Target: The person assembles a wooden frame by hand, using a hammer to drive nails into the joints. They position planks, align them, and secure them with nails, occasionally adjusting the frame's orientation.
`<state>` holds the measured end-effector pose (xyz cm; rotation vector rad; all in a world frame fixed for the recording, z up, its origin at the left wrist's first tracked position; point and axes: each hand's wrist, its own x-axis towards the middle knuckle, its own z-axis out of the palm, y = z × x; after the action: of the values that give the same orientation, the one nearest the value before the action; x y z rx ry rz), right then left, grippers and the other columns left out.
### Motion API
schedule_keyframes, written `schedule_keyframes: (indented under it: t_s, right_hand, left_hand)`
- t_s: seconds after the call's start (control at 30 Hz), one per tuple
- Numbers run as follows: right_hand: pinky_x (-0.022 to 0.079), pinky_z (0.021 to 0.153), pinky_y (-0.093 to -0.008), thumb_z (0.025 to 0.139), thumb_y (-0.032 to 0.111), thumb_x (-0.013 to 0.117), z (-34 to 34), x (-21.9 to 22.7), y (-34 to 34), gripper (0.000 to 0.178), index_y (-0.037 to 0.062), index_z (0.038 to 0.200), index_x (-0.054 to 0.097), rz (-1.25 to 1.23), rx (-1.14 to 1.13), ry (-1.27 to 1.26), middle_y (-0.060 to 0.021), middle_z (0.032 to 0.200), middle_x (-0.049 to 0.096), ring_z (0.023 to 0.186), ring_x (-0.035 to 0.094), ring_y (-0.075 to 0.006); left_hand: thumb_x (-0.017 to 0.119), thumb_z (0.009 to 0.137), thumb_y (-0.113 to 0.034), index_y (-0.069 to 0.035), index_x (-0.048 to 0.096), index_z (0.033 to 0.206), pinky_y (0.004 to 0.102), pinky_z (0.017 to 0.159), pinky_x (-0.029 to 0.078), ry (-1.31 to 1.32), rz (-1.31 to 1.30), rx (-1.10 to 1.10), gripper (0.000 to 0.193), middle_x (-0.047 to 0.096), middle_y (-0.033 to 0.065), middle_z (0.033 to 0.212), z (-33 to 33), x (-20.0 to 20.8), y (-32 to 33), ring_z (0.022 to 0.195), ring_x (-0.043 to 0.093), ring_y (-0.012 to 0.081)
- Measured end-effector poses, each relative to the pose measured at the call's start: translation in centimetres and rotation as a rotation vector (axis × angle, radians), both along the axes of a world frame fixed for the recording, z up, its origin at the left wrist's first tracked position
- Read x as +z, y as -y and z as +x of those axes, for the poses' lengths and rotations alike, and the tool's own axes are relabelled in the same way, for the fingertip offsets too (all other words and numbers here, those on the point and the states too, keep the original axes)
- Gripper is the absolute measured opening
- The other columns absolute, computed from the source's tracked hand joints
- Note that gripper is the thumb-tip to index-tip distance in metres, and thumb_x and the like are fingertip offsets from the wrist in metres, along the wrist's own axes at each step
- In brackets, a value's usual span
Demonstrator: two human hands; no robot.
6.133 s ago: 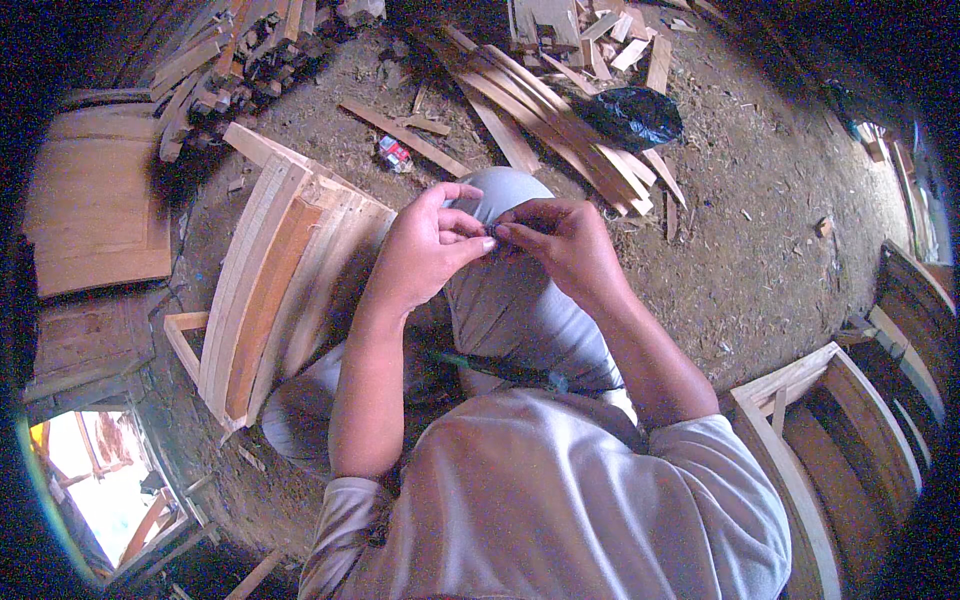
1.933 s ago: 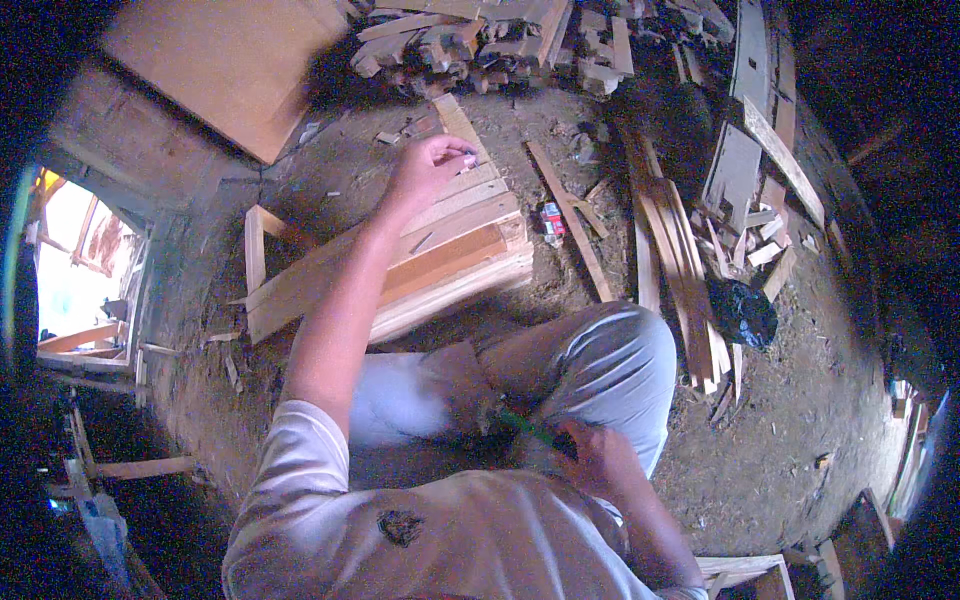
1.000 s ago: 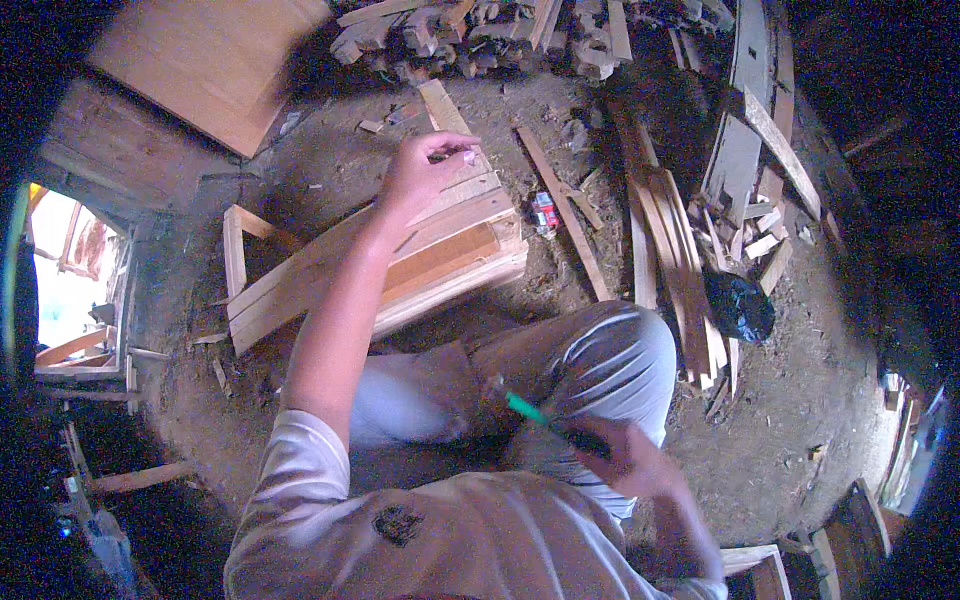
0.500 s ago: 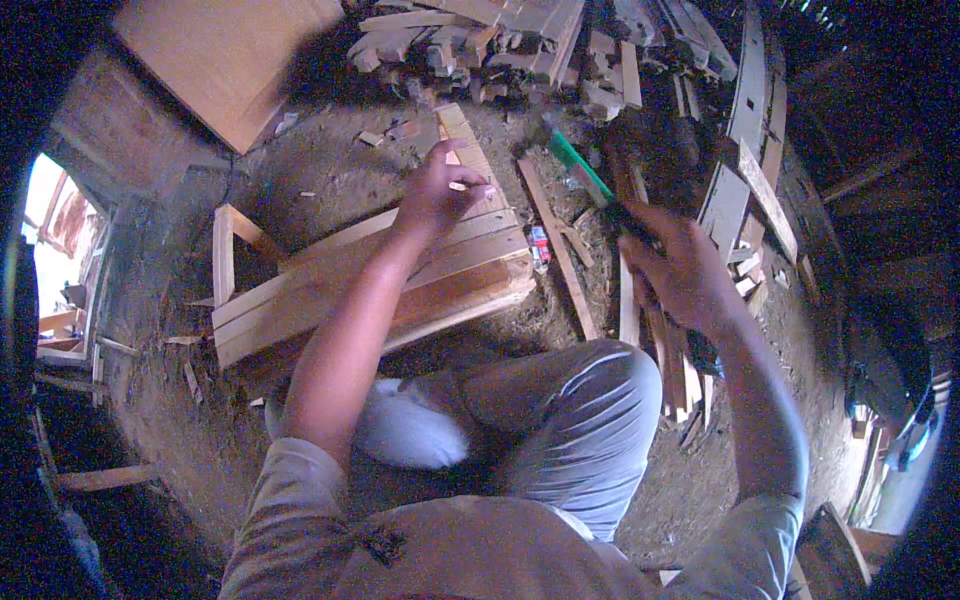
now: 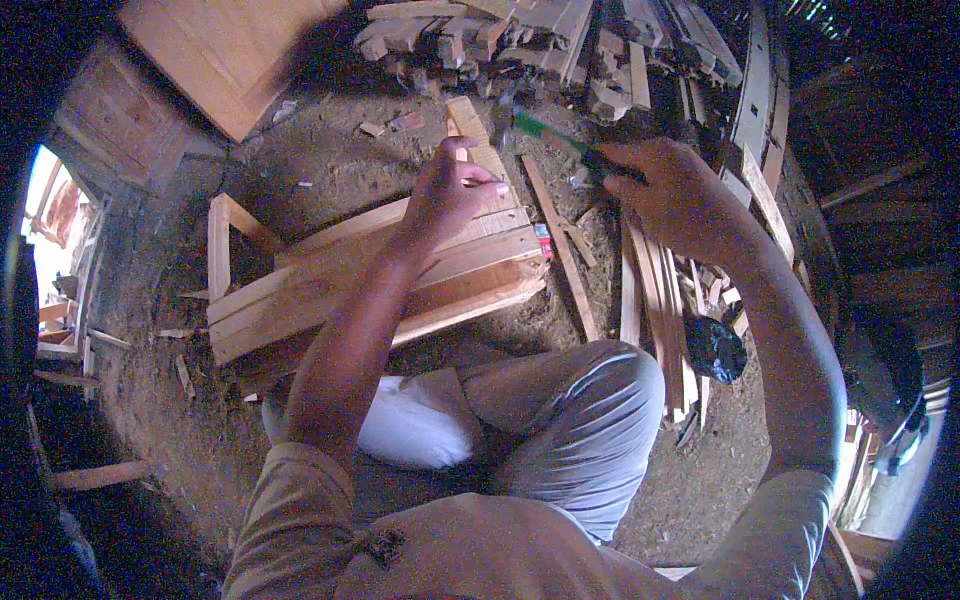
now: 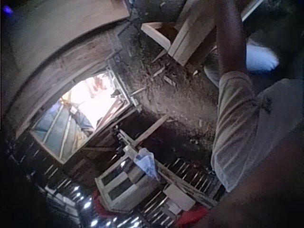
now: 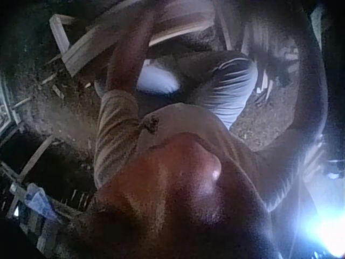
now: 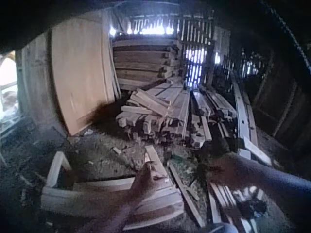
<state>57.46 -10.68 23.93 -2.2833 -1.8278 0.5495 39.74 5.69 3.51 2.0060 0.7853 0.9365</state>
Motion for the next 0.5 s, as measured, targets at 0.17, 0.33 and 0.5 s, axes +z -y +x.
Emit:
schedule_keyframes:
  t_s: [0.17, 0.33, 0.5]
  right_hand:
    - [0.051, 0.068, -0.0341, 0.096, 0.015, 0.064, 3.5, -3.7, 0.7, 0.04, 0.002, 0.134, 0.062, 0.269, 0.287, 0.164, -0.0152, 0.086, 0.07, 0.072, 0.061, -0.0151]
    - [0.053, 0.071, -0.0341, 0.098, 0.016, 0.062, 0.6, -1.4, 0.3, 0.038, 0.0031, 0.134, 0.062, 0.232, 0.009, 0.068, -0.0186, 0.088, 0.072, 0.073, 0.066, -0.0161]
    - [0.05, 0.098, -0.0415, 0.096, 0.018, 0.064, 0.4, -1.4, 1.1, 0.039, -0.0044, 0.128, 0.063, 0.066, 0.139, 0.131, -0.0274, 0.117, 0.068, 0.113, 0.068, -0.0366]
  left_hand:
    - [0.085, 0.078, -0.021, 0.0, 0.041, 0.127, 0.0362, 0.074, 0.056, 0.017, -0.049, -0.03, 0.069, 0.076, 0.0107, 0.088, 0.9, 0.2, 0.3, 0.077, 0.073, 0.0248]
    - [0.084, 0.08, -0.019, -0.002, 0.041, 0.128, 0.0372, 0.074, 0.056, 0.058, 0.004, -0.013, 0.067, 0.076, 0.012, 0.09, 0.5, -0.9, 0.0, 0.078, 0.073, 0.0258]
    - [0.083, 0.081, -0.02, -0.001, 0.041, 0.13, 0.036, 0.076, 0.056, -0.001, -0.149, -0.012, 0.067, 0.075, 0.0139, 0.093, 0.7, -0.3, 0.3, 0.082, 0.073, 0.0245]
